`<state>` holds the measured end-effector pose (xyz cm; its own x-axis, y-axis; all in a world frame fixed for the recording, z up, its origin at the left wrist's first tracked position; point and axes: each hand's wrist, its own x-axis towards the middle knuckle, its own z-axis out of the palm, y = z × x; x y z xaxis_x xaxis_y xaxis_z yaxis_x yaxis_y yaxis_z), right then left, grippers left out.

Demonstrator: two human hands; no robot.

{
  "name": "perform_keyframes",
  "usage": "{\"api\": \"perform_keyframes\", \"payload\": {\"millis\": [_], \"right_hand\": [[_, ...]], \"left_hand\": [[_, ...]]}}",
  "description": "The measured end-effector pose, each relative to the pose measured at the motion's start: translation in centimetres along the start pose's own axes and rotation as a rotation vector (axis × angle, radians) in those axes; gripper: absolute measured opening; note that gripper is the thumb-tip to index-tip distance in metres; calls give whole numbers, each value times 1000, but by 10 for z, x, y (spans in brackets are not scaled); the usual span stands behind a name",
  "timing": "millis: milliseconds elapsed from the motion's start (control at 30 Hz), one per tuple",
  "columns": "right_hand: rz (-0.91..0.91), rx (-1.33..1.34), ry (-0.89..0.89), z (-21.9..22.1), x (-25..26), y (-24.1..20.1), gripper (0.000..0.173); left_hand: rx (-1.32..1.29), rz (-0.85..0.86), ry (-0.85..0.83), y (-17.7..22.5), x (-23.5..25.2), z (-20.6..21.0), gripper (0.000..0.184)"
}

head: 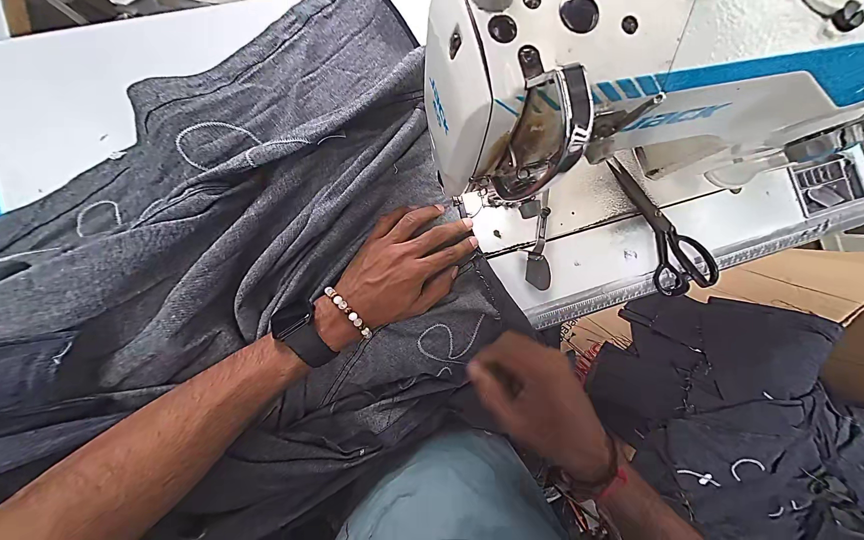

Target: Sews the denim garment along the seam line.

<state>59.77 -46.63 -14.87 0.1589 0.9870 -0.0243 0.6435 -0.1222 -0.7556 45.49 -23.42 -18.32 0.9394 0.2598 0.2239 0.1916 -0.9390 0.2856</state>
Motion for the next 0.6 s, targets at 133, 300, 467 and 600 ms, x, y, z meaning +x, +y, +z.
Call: {"api": "perform_keyframes", "payload": {"millis": [133, 300, 467, 600], "right_hand": [[171, -209, 346, -15, 67, 9, 23], [358, -294, 356, 2, 99, 10, 26], [304, -455, 353, 6, 104, 4, 17], [-26, -655, 428, 16, 98, 16, 19]], "left_hand": [[-9, 4, 14, 0, 2, 1, 44], [-7, -10, 17, 0, 2, 1, 46], [-13, -19, 9, 0, 2, 1, 48], [1, -4, 3, 1, 2, 1, 46]]}}
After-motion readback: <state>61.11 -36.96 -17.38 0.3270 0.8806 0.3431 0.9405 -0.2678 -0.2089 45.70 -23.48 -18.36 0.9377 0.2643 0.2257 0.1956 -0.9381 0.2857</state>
